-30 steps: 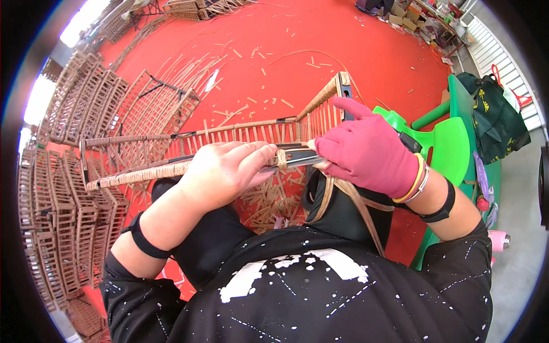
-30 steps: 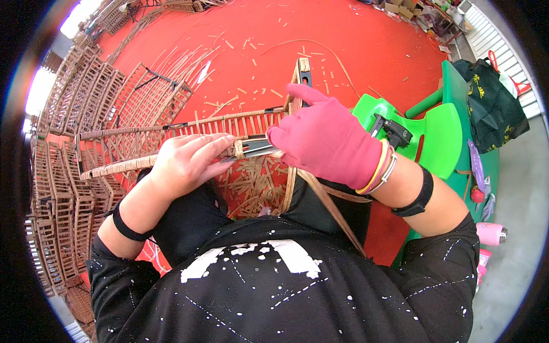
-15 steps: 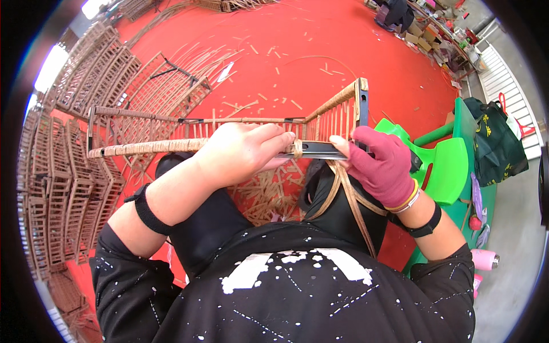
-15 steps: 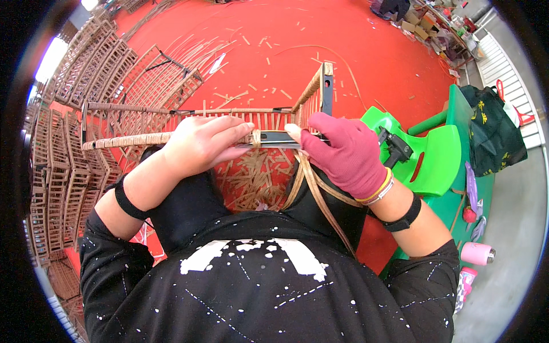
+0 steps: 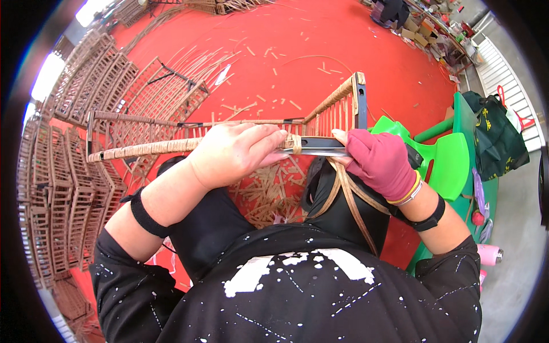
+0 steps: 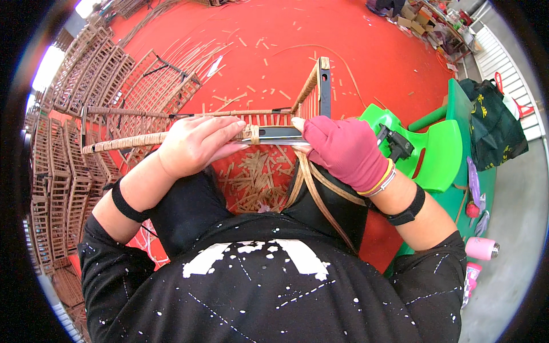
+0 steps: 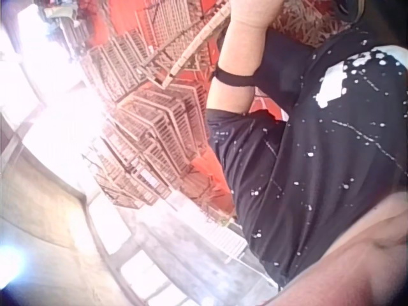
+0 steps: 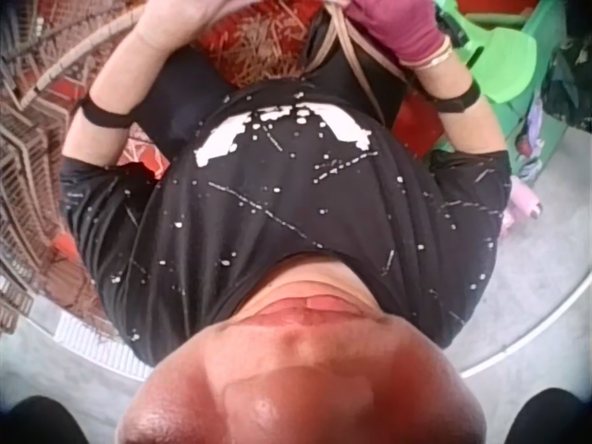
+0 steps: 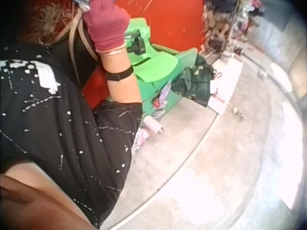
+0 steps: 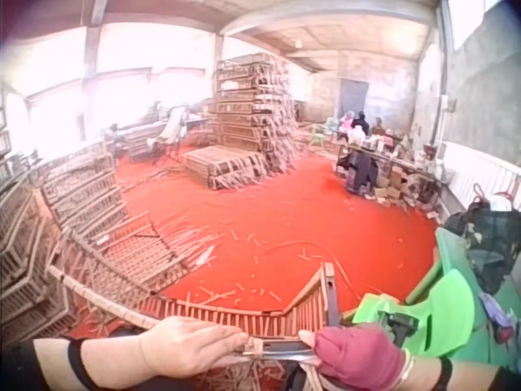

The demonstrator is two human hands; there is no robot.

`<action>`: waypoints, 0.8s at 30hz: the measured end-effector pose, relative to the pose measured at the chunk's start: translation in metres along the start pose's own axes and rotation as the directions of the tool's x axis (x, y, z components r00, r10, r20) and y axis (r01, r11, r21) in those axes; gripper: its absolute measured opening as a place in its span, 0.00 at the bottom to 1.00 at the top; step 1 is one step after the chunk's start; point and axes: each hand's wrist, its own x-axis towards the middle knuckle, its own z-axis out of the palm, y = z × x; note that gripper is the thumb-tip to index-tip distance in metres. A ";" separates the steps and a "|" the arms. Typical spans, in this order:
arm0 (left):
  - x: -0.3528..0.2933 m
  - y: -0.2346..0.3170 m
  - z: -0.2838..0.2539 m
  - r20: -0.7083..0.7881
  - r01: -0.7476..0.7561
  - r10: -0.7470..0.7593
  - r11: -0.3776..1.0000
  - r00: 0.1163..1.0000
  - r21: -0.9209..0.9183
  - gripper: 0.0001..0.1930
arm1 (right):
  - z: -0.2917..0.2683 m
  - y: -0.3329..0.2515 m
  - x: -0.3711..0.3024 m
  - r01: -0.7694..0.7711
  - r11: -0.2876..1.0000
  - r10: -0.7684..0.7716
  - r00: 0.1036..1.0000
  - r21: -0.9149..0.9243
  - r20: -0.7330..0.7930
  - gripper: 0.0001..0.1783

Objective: Weaving and stapling bamboo strips to a furniture frame.

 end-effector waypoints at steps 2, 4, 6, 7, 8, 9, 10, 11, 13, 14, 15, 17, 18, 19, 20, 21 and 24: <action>-0.001 0.001 -0.002 0.024 -0.009 0.009 1.000 1.000 -0.004 0.19 | -0.003 0.003 0.003 0.026 0.998 -0.028 0.999 0.052 0.031 0.21; -0.003 0.008 -0.008 0.084 0.009 -0.005 0.999 0.996 -0.043 0.20 | -0.015 0.001 0.009 0.016 0.997 -0.026 0.991 0.073 0.131 0.19; -0.004 0.011 -0.012 0.091 0.008 -0.005 0.999 0.996 -0.036 0.20 | -0.024 -0.001 0.015 0.007 0.995 -0.029 0.972 0.095 0.232 0.17; -0.005 0.011 -0.013 0.086 0.017 -0.013 0.999 0.996 -0.051 0.20 | -0.026 -0.002 0.018 -0.024 0.992 -0.011 0.962 0.123 0.273 0.18; -0.006 0.011 -0.013 0.081 0.026 -0.020 0.997 0.997 -0.066 0.19 | -0.028 -0.003 0.020 -0.056 0.987 0.007 0.949 0.147 0.315 0.19; -0.007 0.011 -0.014 0.082 0.028 -0.022 0.997 0.996 -0.069 0.19 | -0.029 -0.004 0.021 -0.058 0.987 0.007 0.948 0.150 0.318 0.19; -0.008 0.012 -0.014 0.093 0.032 -0.024 0.996 0.995 -0.086 0.19 | -0.030 -0.005 0.022 -0.078 0.981 0.016 0.944 0.177 0.330 0.20; -0.009 0.012 -0.016 0.105 0.038 -0.028 0.994 0.994 -0.101 0.19 | -0.030 -0.006 0.024 -0.098 0.974 0.022 0.939 0.206 0.342 0.20; -0.008 0.009 -0.019 0.147 0.045 -0.027 0.992 0.989 -0.122 0.18 | -0.034 -0.009 0.028 -0.107 0.975 0.024 0.921 0.192 0.389 0.20; -0.007 0.008 -0.020 0.185 0.047 -0.020 0.989 0.982 -0.142 0.18 | -0.035 -0.011 0.028 -0.115 0.978 0.030 0.901 0.173 0.433 0.20; -0.006 0.008 -0.022 0.185 0.049 -0.022 0.989 0.983 -0.142 0.18 | -0.035 -0.011 0.028 -0.114 0.978 0.028 0.901 0.173 0.434 0.20; -0.004 0.006 -0.026 0.221 0.085 -0.042 0.978 0.974 -0.188 0.17 | -0.033 -0.011 0.027 -0.092 0.978 0.010 0.917 0.186 0.398 0.23; -0.004 0.005 -0.026 0.219 0.085 -0.043 0.978 0.975 -0.188 0.17 | -0.033 -0.013 0.026 -0.090 0.979 0.009 0.917 0.186 0.399 0.23; -0.004 0.004 -0.026 0.225 0.093 -0.045 0.974 0.973 -0.207 0.16 | -0.032 -0.016 0.023 -0.079 0.986 0.019 0.926 0.145 0.377 0.25; -0.004 0.003 -0.026 0.232 0.103 -0.049 0.969 0.972 -0.224 0.16 | -0.032 -0.019 0.021 -0.067 0.992 0.025 0.935 0.106 0.354 0.27; -0.003 0.001 -0.026 0.230 0.106 -0.053 0.969 0.972 -0.224 0.16 | -0.033 -0.022 0.019 -0.064 0.992 0.022 0.934 0.107 0.356 0.27; -0.001 -0.006 -0.026 0.306 0.154 -0.058 0.942 0.950 -0.299 0.14 | -0.035 -0.032 0.015 -0.083 0.995 0.056 0.925 0.056 0.375 0.29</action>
